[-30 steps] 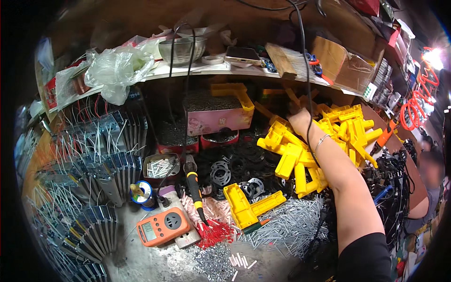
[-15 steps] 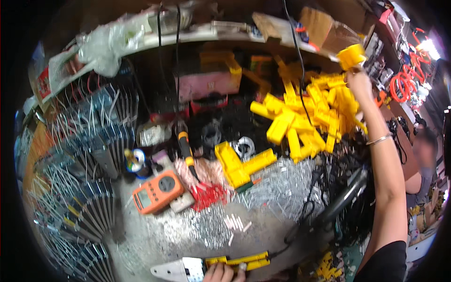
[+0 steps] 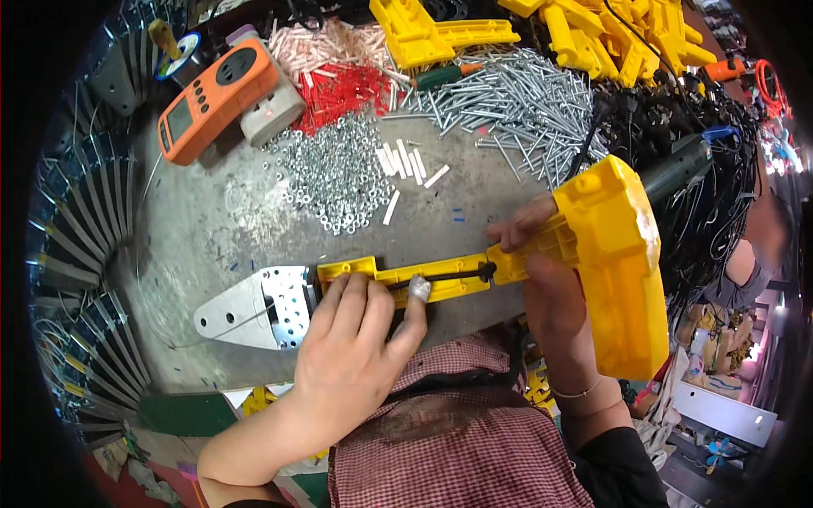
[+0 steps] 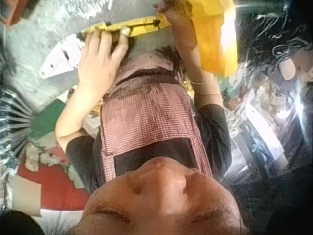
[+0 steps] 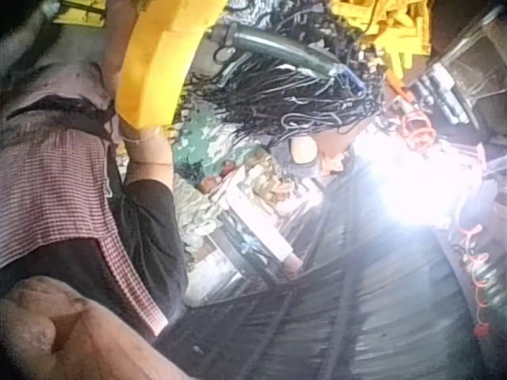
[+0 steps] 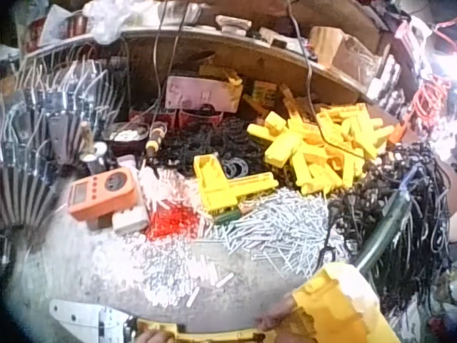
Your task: The person assembles components by soldering wires to circuit boards and joining yellow plastic housing parts with screws using an electric screwdriver.
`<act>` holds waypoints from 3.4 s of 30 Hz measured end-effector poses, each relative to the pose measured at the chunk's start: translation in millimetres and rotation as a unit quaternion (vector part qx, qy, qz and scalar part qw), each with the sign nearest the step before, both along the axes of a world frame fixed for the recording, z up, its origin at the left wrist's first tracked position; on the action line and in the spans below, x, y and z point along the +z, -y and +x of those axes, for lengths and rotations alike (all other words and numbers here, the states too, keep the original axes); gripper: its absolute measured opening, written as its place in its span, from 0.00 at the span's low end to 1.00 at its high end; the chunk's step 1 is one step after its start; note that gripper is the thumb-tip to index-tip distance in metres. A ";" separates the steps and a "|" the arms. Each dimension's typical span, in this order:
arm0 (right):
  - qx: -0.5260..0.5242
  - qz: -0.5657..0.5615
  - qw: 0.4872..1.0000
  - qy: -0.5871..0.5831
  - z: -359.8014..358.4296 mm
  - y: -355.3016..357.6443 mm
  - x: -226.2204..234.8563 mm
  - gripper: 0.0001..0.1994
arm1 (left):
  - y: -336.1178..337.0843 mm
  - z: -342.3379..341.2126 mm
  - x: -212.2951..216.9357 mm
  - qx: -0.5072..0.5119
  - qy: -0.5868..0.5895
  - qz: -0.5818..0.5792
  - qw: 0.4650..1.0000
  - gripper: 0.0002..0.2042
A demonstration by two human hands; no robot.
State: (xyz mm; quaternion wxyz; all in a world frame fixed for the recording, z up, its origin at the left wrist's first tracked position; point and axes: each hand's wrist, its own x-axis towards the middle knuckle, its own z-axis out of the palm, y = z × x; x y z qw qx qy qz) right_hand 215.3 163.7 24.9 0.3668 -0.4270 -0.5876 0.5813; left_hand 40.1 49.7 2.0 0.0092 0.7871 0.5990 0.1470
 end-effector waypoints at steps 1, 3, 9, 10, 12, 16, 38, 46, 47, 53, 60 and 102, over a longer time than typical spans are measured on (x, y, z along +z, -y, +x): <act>0.013 0.023 0.999 0.037 -3.5 1.3 3.5 0.15 | 2.4 -0.3 -1.3 0.004 0.002 -0.002 1.000 0.19; 0.078 0.088 0.992 0.045 6.2 -1.7 -1.6 0.15 | 5.4 -0.2 -3.9 0.014 0.019 -0.001 1.000 0.22; 0.130 0.136 0.974 0.126 -16.0 16.6 2.8 0.19 | 7.8 -3.8 -2.1 0.017 0.029 -0.005 0.999 0.21; 0.158 0.195 0.956 0.152 -20.9 17.0 0.0 0.20 | 10.3 -8.8 -0.3 0.008 0.058 -0.014 0.998 0.21; 0.210 0.311 0.906 0.198 -29.9 15.3 -6.1 0.23 | 17.0 -25.8 17.4 0.007 0.086 -0.025 0.996 0.22; 0.291 0.320 0.867 0.247 -37.5 9.4 -11.1 0.25 | 38.6 -72.7 16.4 0.125 0.165 -0.057 0.977 0.31; 0.371 0.417 0.789 0.258 -32.7 -3.4 -12.1 0.21 | 73.9 -59.2 -13.9 0.198 0.153 -0.003 0.968 0.40; 0.403 0.386 0.801 0.217 -33.6 -15.3 -15.3 0.15 | 48.5 -6.6 7.9 0.020 -0.016 -0.071 0.997 0.27; 0.398 0.389 0.802 0.216 -35.2 -23.9 -16.5 0.15 | 50.6 -5.9 0.2 0.027 0.001 -0.048 0.998 0.26; 0.376 0.368 0.790 0.315 -44.2 -31.5 -27.3 0.19 | 45.2 -2.9 -5.5 0.050 0.023 0.024 0.998 0.18; 0.344 0.391 0.782 0.343 -40.0 -27.3 -30.4 0.14 | 28.4 -3.4 11.1 0.005 -0.026 -0.028 0.999 0.16; 0.642 -0.080 0.666 -0.372 -56.8 -17.6 106.6 0.15 | 25.7 -1.4 -5.7 -0.010 0.001 -0.007 1.000 0.13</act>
